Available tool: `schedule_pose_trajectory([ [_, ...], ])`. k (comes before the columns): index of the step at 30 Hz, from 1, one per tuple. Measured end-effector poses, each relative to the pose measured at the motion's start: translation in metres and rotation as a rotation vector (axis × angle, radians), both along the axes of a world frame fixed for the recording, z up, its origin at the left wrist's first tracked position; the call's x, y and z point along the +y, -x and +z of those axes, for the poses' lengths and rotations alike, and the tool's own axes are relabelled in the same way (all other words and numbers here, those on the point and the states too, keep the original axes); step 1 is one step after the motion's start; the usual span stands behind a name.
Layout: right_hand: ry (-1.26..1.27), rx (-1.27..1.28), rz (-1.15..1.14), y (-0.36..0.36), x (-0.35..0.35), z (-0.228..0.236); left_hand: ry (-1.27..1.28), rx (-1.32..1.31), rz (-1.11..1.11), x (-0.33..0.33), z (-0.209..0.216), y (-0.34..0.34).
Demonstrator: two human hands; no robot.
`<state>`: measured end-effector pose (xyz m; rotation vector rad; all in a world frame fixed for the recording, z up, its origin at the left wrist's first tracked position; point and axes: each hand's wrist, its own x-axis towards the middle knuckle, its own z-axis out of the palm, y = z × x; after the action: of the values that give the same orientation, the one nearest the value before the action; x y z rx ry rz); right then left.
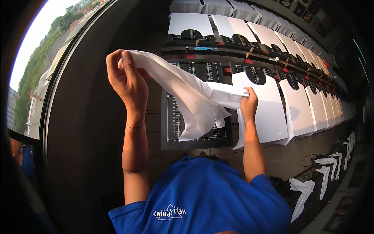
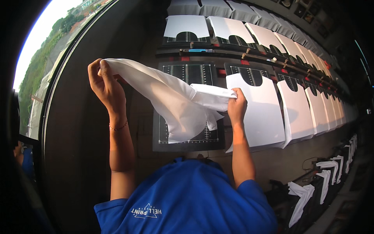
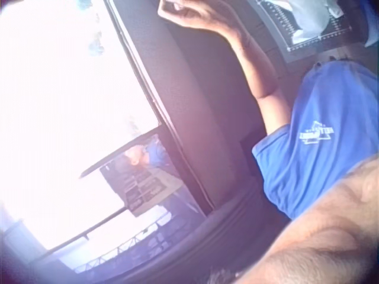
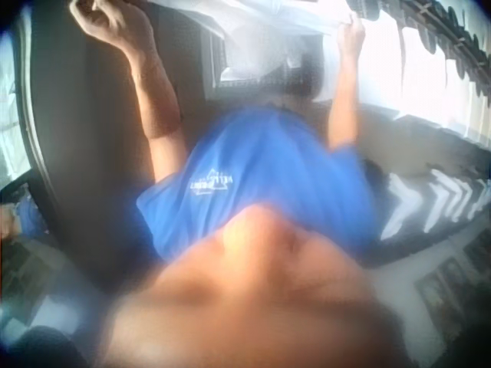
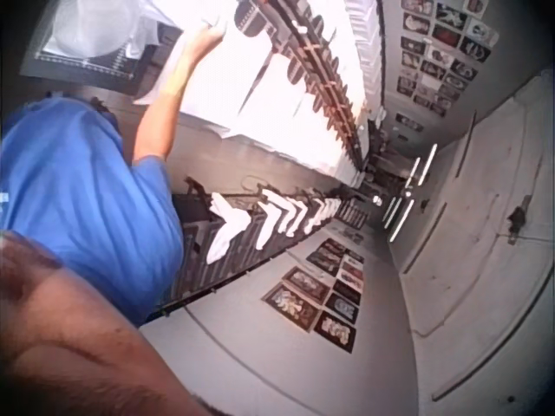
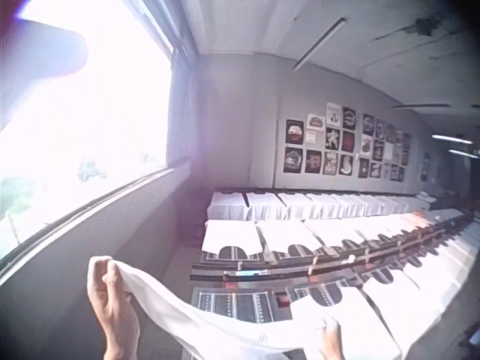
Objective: The person repeatedly picks up white t-shirts, unfolds them, and places them flat on a series of black printing boards. They smooth the fabric with their hands to ensure it is flat and aligned before moving to the next shirt. This process is repeated for multiple shirts throughout the video.
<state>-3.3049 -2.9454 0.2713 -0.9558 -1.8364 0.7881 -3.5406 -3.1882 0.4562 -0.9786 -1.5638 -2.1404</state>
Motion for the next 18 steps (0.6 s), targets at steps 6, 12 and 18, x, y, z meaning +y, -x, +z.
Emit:
schedule_pose_trajectory([
  [6, 0.801, 0.064, 0.347, -0.054, 0.109, 0.093, -0.212, -0.016, -0.058, -0.029, 0.047, 0.040],
  [12, 0.699, -0.007, 0.258, -0.063, 0.160, 0.129, -0.299, -0.058, -0.206, -0.025, 0.055, 0.073],
  [18, 0.790, -0.118, 0.310, 0.010, 0.157, 0.113, -0.231, -0.017, -0.151, -0.018, 0.072, 0.092],
])
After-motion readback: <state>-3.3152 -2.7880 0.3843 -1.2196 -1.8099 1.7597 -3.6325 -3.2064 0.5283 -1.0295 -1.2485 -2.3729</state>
